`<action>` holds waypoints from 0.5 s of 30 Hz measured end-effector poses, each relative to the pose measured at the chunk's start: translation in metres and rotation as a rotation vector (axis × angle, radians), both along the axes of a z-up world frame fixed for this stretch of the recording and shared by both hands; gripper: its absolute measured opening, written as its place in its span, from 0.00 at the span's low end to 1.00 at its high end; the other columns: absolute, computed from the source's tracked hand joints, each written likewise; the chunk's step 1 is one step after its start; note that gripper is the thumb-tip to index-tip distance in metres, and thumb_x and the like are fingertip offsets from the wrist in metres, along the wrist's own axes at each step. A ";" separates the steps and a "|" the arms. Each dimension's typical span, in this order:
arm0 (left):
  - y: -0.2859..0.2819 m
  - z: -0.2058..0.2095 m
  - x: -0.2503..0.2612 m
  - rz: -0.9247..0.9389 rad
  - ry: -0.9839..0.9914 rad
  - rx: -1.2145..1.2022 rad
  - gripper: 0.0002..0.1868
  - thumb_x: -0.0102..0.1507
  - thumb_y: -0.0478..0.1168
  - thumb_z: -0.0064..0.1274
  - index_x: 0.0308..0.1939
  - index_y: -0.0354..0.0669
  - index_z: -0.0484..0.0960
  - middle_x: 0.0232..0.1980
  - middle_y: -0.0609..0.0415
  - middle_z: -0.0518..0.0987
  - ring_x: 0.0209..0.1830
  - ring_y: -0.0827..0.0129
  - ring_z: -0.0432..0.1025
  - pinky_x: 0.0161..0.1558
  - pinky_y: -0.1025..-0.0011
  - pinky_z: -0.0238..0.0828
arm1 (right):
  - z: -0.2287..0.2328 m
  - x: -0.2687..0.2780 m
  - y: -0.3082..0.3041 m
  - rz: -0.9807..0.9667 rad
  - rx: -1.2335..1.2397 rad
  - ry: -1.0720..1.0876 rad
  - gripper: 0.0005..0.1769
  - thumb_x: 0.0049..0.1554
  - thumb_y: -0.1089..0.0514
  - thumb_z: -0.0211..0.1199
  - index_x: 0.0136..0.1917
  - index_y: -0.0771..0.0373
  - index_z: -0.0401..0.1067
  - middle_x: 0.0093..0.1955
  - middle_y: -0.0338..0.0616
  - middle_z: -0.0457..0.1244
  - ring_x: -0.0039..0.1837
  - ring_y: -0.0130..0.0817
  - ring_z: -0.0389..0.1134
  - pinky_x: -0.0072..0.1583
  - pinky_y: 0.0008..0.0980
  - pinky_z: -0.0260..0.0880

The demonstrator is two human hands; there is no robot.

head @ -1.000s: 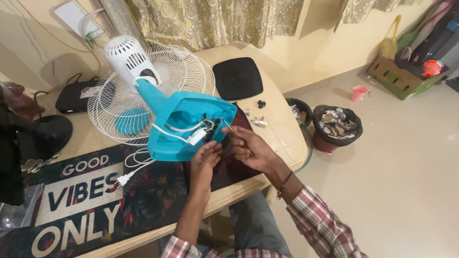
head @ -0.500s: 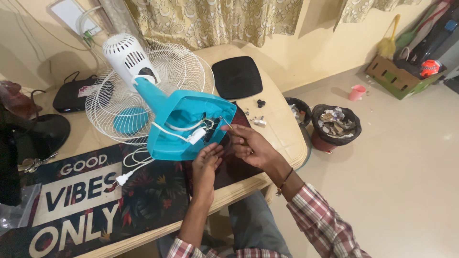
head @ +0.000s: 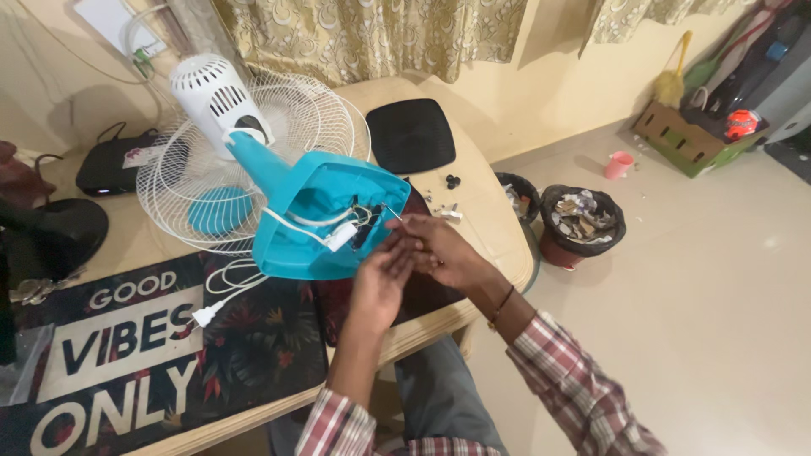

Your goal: The person uses a screwdriver to remove screws from the back cover of a small electric fan. They then remove the cover to expose the internal wiring and motor components.

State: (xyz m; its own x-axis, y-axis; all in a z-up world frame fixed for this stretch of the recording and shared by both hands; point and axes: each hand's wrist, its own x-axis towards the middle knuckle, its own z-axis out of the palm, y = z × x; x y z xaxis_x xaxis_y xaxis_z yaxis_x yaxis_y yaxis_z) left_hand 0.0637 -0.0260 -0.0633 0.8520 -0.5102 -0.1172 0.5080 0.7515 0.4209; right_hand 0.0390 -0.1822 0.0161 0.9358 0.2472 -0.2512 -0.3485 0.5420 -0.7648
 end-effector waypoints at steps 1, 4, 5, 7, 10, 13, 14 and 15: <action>-0.009 -0.006 0.005 0.053 0.024 -0.043 0.24 0.61 0.27 0.41 0.61 0.31 0.74 0.56 0.43 0.80 0.56 0.60 0.75 0.58 0.67 0.71 | 0.002 0.001 -0.003 -0.006 -0.046 0.008 0.18 0.69 0.53 0.46 0.60 0.66 0.71 0.31 0.30 0.52 0.26 0.16 0.46 0.28 0.18 0.45; -0.033 -0.019 0.022 0.188 0.065 -0.213 0.28 0.57 0.23 0.38 0.63 0.30 0.72 0.61 0.45 0.77 0.62 0.61 0.73 0.65 0.66 0.69 | 0.010 0.004 -0.011 0.058 -0.117 -0.096 0.11 0.70 0.57 0.48 0.56 0.65 0.67 0.32 0.32 0.54 0.26 0.18 0.48 0.28 0.19 0.45; -0.037 -0.021 0.028 0.213 0.056 -0.292 0.29 0.57 0.22 0.38 0.64 0.29 0.71 0.63 0.44 0.76 0.63 0.59 0.72 0.67 0.65 0.68 | 0.012 0.005 -0.012 0.065 -0.126 -0.096 0.11 0.69 0.58 0.48 0.56 0.66 0.68 0.31 0.31 0.54 0.26 0.18 0.48 0.27 0.19 0.45; -0.039 -0.022 0.036 0.222 0.044 -0.391 0.32 0.56 0.21 0.37 0.66 0.28 0.69 0.67 0.43 0.73 0.66 0.59 0.70 0.71 0.64 0.66 | 0.013 0.008 -0.013 0.078 -0.142 -0.095 0.13 0.67 0.59 0.48 0.56 0.66 0.71 0.28 0.29 0.53 0.24 0.16 0.48 0.26 0.19 0.45; -0.036 -0.018 0.039 0.165 0.025 -0.473 0.36 0.54 0.22 0.37 0.70 0.26 0.66 0.74 0.43 0.69 0.71 0.58 0.66 0.73 0.63 0.64 | 0.009 0.013 -0.013 0.000 -0.192 -0.019 0.07 0.66 0.60 0.52 0.53 0.63 0.69 0.26 0.30 0.53 0.24 0.17 0.48 0.26 0.20 0.44; -0.030 -0.011 0.036 0.128 0.013 -0.544 0.37 0.55 0.25 0.38 0.71 0.23 0.61 0.77 0.40 0.65 0.76 0.54 0.62 0.74 0.61 0.62 | -0.002 0.014 -0.016 -0.031 -0.269 -0.086 0.09 0.63 0.60 0.57 0.56 0.64 0.71 0.27 0.27 0.54 0.26 0.16 0.50 0.26 0.20 0.47; -0.028 -0.009 0.034 0.133 0.019 -0.528 0.37 0.56 0.26 0.39 0.72 0.23 0.60 0.77 0.39 0.65 0.77 0.53 0.61 0.74 0.61 0.61 | -0.006 0.016 -0.014 -0.097 -0.471 -0.219 0.10 0.63 0.60 0.58 0.57 0.65 0.73 0.30 0.29 0.58 0.29 0.18 0.55 0.30 0.22 0.52; -0.026 -0.006 0.033 0.140 0.025 -0.513 0.37 0.57 0.27 0.39 0.72 0.23 0.59 0.77 0.38 0.64 0.78 0.52 0.60 0.75 0.61 0.60 | -0.009 0.020 -0.010 -0.162 -0.673 -0.354 0.11 0.63 0.61 0.60 0.58 0.65 0.75 0.32 0.30 0.61 0.32 0.20 0.59 0.34 0.24 0.58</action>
State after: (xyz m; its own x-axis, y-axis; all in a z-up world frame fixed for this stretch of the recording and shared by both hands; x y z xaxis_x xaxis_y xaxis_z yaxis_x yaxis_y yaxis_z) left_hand 0.0963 -0.0522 -0.0692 0.9162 -0.3889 0.0964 0.3933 0.9189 -0.0301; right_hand 0.0592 -0.1922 0.0068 0.9998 0.0010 0.0215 0.0215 -0.0548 -0.9983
